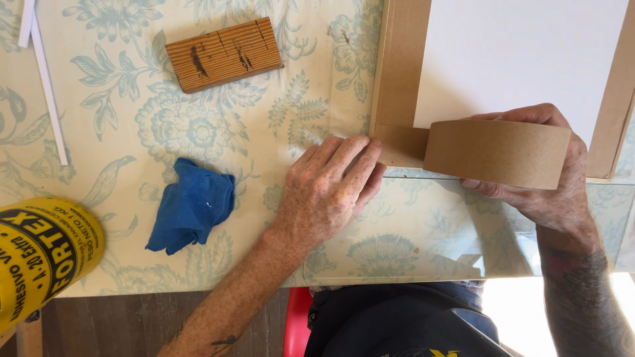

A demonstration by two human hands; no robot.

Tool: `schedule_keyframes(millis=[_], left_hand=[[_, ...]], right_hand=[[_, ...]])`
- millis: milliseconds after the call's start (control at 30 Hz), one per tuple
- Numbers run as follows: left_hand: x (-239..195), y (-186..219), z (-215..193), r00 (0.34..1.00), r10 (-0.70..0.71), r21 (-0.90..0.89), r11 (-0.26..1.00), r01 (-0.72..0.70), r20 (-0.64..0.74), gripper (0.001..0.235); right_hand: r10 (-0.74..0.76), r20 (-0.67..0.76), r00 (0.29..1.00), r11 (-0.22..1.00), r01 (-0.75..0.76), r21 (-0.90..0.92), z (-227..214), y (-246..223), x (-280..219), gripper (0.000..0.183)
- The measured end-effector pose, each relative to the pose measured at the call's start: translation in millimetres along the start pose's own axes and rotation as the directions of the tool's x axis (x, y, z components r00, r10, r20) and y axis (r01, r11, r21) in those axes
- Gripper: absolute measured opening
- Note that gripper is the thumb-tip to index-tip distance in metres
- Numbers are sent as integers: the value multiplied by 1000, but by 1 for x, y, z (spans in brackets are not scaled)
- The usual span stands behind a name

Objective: Applying brown paper tape to the edges of a picture frame using glue and a brush

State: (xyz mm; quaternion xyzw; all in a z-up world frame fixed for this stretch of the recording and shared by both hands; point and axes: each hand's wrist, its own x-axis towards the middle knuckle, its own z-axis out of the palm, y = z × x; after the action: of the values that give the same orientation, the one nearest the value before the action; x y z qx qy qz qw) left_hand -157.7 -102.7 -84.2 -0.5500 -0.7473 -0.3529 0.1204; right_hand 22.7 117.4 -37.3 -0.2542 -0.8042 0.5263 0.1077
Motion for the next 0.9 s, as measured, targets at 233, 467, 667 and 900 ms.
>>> schedule_keyframes(millis=[233,467,667,900], left_hand=[[0,2,-2,997,72,103,992,-73,13,14],[2,1,-6,987,156,152,976,-158,24,3],[6,-8,-13,971,209,97,970,-221,119,5],[13,-15,-17,957,227,27,971,-236,181,10]], right_hand=[[22,-10,1000,999,-22,30,0,3,0,77],[22,-14,1000,999,-21,47,1,2,0,78],[38,-28,999,999,-38,-6,1,1,1,78],[59,-48,997,998,-60,-12,-1,5,0,79]])
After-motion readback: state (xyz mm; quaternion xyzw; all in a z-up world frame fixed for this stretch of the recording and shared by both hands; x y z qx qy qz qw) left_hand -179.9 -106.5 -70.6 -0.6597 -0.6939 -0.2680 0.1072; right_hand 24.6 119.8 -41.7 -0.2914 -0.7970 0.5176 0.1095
